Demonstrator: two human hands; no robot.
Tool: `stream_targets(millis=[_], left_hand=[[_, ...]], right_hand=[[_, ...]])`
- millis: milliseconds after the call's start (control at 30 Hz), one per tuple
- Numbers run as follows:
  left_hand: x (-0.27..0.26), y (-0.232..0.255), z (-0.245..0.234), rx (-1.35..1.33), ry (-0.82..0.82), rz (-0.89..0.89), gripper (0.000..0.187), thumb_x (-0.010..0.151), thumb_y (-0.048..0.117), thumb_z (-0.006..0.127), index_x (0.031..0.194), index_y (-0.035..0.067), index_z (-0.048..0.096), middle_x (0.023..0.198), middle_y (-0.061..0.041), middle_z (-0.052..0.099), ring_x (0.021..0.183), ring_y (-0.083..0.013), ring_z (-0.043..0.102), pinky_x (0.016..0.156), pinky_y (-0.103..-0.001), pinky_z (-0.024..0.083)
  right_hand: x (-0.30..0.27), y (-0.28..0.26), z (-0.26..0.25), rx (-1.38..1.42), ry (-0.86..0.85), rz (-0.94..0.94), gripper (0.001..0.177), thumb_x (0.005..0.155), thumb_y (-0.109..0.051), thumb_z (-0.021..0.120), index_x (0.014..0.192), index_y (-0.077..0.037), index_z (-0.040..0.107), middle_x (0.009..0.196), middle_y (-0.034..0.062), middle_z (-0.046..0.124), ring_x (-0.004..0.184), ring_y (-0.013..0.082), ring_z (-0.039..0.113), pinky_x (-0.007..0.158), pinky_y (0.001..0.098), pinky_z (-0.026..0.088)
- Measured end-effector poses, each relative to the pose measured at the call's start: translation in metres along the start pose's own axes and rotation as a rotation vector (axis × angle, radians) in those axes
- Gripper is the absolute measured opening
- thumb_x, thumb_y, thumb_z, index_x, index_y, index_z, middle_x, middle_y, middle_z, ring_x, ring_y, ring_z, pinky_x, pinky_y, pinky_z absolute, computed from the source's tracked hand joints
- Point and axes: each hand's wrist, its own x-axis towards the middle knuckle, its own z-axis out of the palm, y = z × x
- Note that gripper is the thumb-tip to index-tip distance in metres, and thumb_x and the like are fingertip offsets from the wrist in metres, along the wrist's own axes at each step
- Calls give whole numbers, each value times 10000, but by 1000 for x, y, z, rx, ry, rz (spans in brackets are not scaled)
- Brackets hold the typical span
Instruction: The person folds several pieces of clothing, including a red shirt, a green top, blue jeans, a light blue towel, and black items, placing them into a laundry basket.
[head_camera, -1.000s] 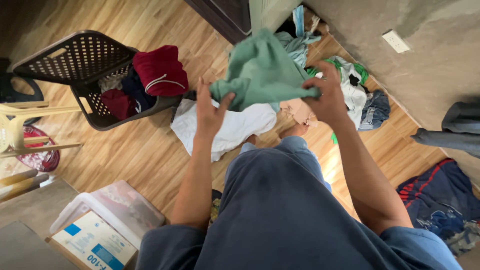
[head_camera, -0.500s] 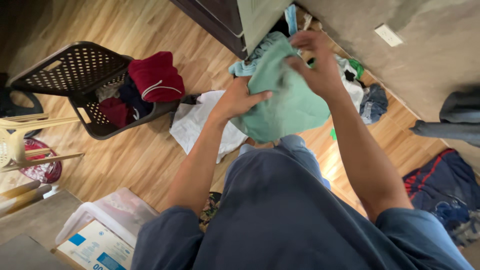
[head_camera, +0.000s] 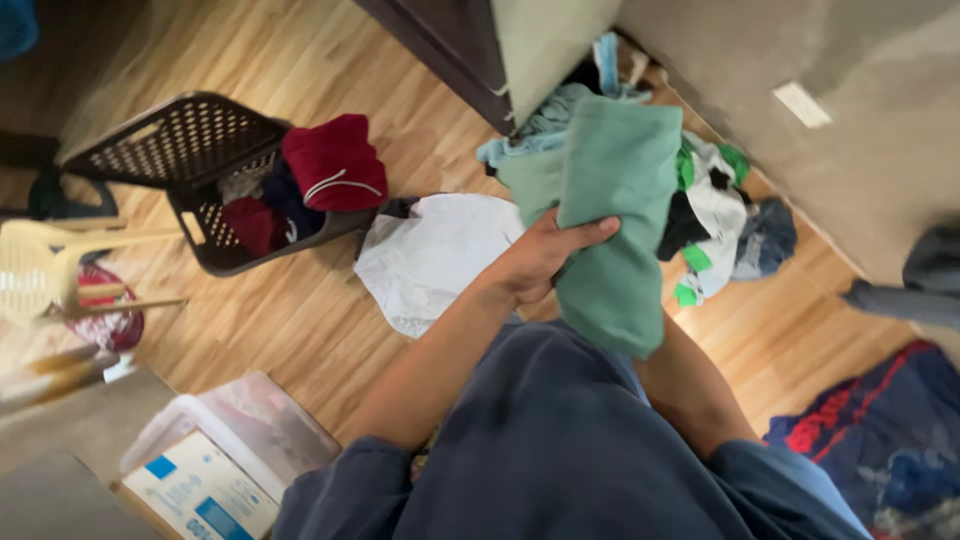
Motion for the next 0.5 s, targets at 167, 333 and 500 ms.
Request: stream_targets(millis=[167,333,500], left_hand=[[-42,8,-70,17,327,204,466,898,253,766,1294,42,642,1165,-101,723,1027,-219,702,891,-372,582],[-78,-61,-207,342,768,651,528,896,206,800,1310,27,525,1210,-110,672,1096,-205,667,928,-380,572],[-82,-177,-314,-773,199,194,482,906,298,733,1288,16,644,1210,-149,718,1054,-256,712,924,-469,584]], right_hand=[[-28,13,56,246,-312,165,723,852,-412,543,1482,-69,454,1338,106,580,1173,292,600,953,431,498],[4,-9,120,308,-378,170,691,808,-303,589,1425,-7,496,1262,157,632,1107,327,640,940,461,527],[24,-13,126,154,-361,255,660,765,-193,635,1369,56,539,1186,209,683,1041,362,680,928,491,556]])
